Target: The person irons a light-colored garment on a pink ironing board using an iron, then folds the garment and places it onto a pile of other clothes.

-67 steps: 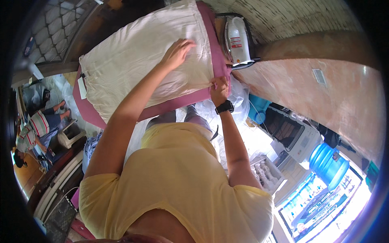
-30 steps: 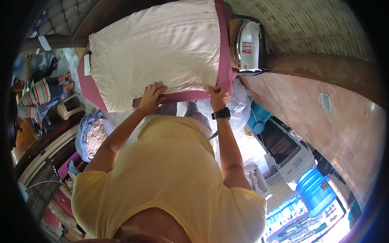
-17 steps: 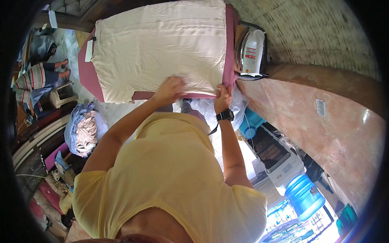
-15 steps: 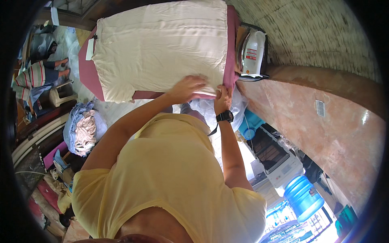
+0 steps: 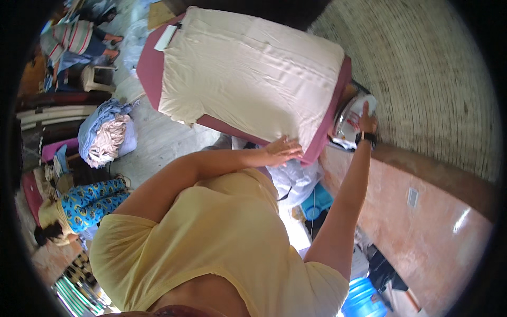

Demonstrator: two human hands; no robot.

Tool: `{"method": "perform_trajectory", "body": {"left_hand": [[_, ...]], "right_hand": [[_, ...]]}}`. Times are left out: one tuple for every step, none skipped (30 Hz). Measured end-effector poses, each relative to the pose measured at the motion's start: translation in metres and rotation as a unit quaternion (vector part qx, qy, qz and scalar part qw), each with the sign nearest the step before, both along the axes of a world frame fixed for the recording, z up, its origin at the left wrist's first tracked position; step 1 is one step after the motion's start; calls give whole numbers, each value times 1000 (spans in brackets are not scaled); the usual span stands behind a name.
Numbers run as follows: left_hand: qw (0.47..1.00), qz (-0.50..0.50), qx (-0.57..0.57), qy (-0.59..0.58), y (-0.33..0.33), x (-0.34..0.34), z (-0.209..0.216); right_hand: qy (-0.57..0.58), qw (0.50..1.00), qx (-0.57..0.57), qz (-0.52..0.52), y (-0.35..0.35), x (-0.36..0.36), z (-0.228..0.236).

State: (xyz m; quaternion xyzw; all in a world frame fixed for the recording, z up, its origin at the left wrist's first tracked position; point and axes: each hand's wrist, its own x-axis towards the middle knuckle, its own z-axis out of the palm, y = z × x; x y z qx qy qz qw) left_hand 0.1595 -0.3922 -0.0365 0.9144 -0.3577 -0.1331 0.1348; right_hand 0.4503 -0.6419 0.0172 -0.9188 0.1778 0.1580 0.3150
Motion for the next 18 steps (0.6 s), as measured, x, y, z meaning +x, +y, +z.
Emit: {"method": "perform_trajectory", "body": {"left_hand": [[1000,17,4,20,7,-3,5],[1000,21,-2,12,11,-6,4],[1000,19,-10,4,13,-9,2],[1000,24,-13,0,14,-12,2],[1000,23,-18,-5,12,-14,2],[999,23,-24,-11,10,-14,3],[999,18,-37,-2,9,-14,4],[999,16,-49,8,9,-13,6],[998,14,-62,20,11,-13,8],[984,26,-172,35,21,-15,12],[963,42,-256,73,34,-20,15],[933,52,-339,112,47,-25,19],[893,68,-419,151,61,-34,20],[860,175,-450,166,76,-52,21],[818,279,-472,175,92,-72,22],[608,436,-600,284,104,-94,2],[470,515,-681,222,124,-111,-21],[441,622,-620,184,153,-127,-33]], "right_hand": [[-6,1000,-17,-5,38,-12,27],[-26,999,-27,7,68,-26,55],[-36,998,-30,31,94,-41,79],[-121,985,-26,120,114,-57,88],[-148,969,-17,196,130,-69,92],[-141,950,-4,278,149,-79,91],[-118,926,4,358,166,-89,87],[-94,906,6,413,184,-97,83],[-75,895,-28,439,206,-111,89],[-46,902,-22,428,215,-123,83],[-106,888,6,447,211,-127,63],[-166,871,28,462,205,-130,42],[-186,859,4,477,209,-142,42],[-170,845,-5,507,212,-157,48],[-159,828,-13,537,211,-166,54],[-191,794,-15,577,198,-173,40],[-222,756,-21,616,194,-186,45],[-207,749,-20,629,189,-196,52]]}}
